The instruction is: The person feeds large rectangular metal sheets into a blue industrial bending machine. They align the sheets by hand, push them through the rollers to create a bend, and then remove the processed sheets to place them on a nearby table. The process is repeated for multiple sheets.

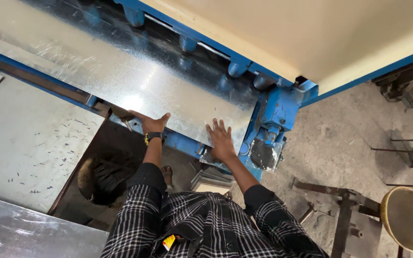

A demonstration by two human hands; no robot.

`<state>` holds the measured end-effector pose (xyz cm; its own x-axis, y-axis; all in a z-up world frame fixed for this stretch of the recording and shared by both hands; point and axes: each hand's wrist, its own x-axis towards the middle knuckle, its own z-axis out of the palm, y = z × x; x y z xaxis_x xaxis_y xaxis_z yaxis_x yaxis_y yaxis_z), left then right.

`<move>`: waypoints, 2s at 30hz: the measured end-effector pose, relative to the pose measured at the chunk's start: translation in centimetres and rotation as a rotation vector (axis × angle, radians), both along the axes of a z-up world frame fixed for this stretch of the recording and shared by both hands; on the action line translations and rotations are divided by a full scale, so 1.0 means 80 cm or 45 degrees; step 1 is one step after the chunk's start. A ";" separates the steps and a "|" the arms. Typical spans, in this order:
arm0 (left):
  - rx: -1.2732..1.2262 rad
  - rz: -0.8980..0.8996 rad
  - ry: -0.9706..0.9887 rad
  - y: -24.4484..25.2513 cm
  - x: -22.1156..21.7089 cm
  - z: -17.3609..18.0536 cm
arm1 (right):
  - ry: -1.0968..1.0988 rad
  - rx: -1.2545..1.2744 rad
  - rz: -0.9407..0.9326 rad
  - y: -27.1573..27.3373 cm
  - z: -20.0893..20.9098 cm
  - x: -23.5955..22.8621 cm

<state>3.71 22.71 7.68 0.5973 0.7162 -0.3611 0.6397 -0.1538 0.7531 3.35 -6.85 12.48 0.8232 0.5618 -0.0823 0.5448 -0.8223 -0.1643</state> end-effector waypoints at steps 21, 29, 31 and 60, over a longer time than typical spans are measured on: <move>-0.029 0.002 0.077 -0.003 -0.001 0.000 | 0.103 0.052 -0.056 0.001 0.001 -0.002; 0.015 -0.008 0.089 0.002 0.002 -0.026 | 0.121 0.036 -0.079 0.001 -0.002 0.001; 0.042 -0.006 0.079 0.002 0.003 -0.030 | 0.074 0.049 -0.053 -0.001 -0.005 0.000; 0.042 0.041 -0.124 0.000 0.000 -0.038 | 0.134 -0.006 -0.071 0.004 0.011 -0.002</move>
